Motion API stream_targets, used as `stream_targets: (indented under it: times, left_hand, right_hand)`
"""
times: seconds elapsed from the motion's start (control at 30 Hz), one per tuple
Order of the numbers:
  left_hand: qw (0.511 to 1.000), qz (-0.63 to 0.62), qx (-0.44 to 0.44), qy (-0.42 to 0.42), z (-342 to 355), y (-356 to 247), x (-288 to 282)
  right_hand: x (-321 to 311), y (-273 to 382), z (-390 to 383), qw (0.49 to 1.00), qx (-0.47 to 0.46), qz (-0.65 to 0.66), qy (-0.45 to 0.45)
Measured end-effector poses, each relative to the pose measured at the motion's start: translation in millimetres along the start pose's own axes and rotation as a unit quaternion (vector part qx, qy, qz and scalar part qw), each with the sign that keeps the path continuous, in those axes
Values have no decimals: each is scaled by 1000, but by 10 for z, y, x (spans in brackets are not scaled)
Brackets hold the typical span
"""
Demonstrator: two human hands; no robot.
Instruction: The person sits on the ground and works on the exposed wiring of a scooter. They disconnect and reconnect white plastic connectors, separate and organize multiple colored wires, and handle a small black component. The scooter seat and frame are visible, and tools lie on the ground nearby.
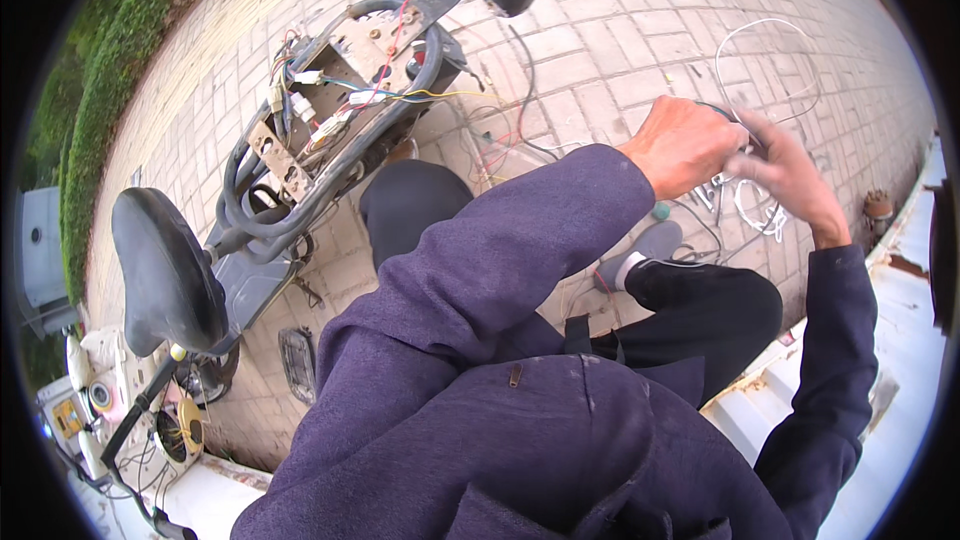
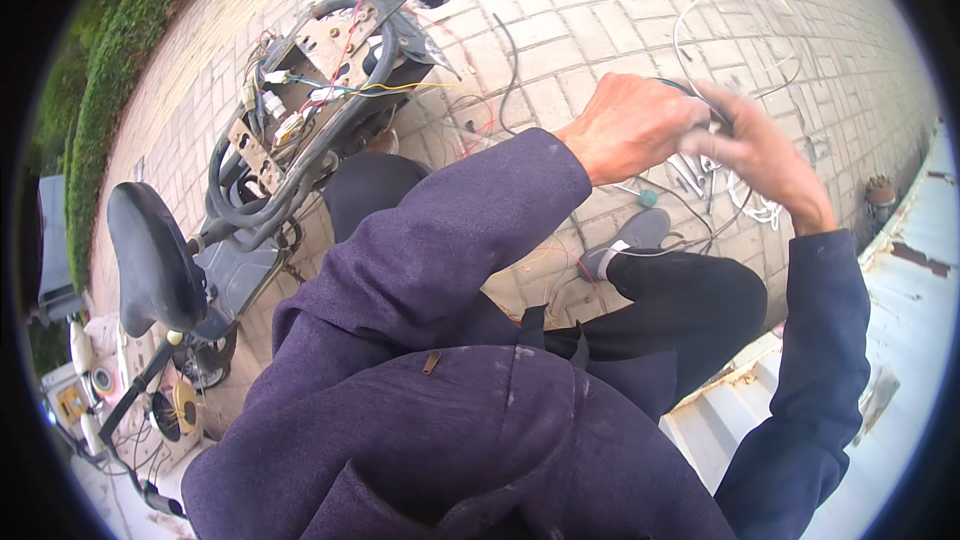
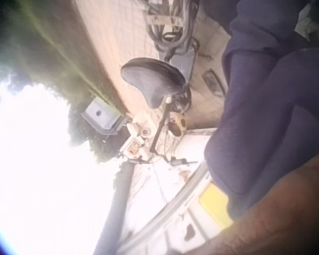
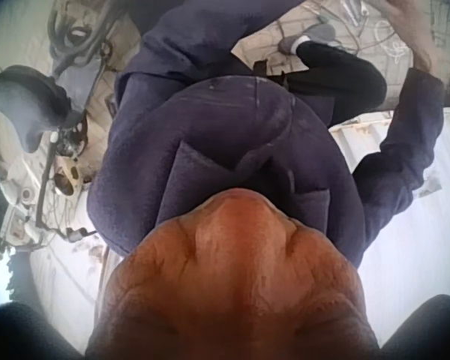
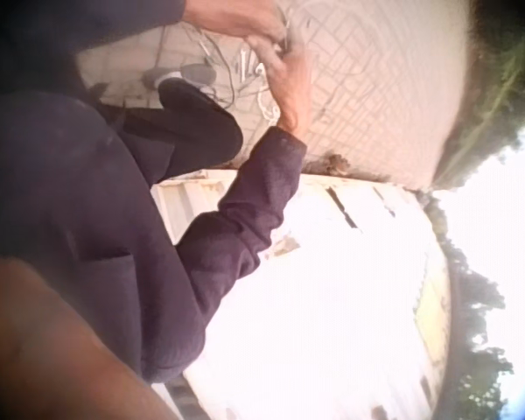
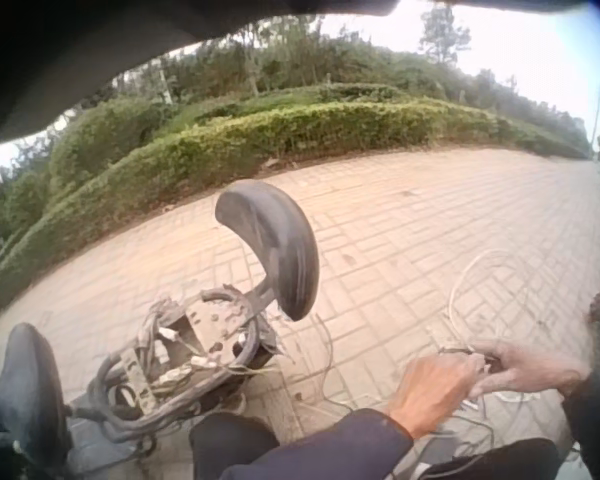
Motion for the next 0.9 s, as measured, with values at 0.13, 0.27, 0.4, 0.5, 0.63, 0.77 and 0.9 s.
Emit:
stream_targets:
  times: [0.13, 0.27, 0.4, 0.5, 0.63, 0.77, 0.9]
  left_hand:
    - [996, -45, -40, -67, -197, 426, -164]
    - [991, -38, -108, -74, -315, 753, -70]
    - [984, 82, -149, -53, -344, 744, -59]
    - [980, 115, -140, -77, -385, 668, -151]
    - [995, 55, -74, -40, -454, 539, 64]
    - [989, -28, -94, 112, -880, 612, 871]
    - [891, -78, -323, 309, -2096, 1442, 1746]
  right_hand:
    - [-71, -501, 230, 986, 129, -68, 81]
    - [-1036, -1349, 104, 970, 238, -52, -21]
    - [-2499, -2279, -31, 970, 188, -5, -151]
    - [-3961, -3053, -128, 926, 171, -106, -319]
    - [-5039, -4176, 61, 888, 80, -145, -429]
    - [-4630, -5013, 842, 850, 177, -401, -292]
    - [-3452, -5015, 1269, 849, 246, -367, -290]
Point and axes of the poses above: each hand's wrist, its own z-axis towards the middle knuckle, its own x-axis out of the palm, y = z × x, the point moved 10 cm from there along z, towards the middle knuckle, and after that the axes turned 11 degrees about y, right-handed, at the moved point
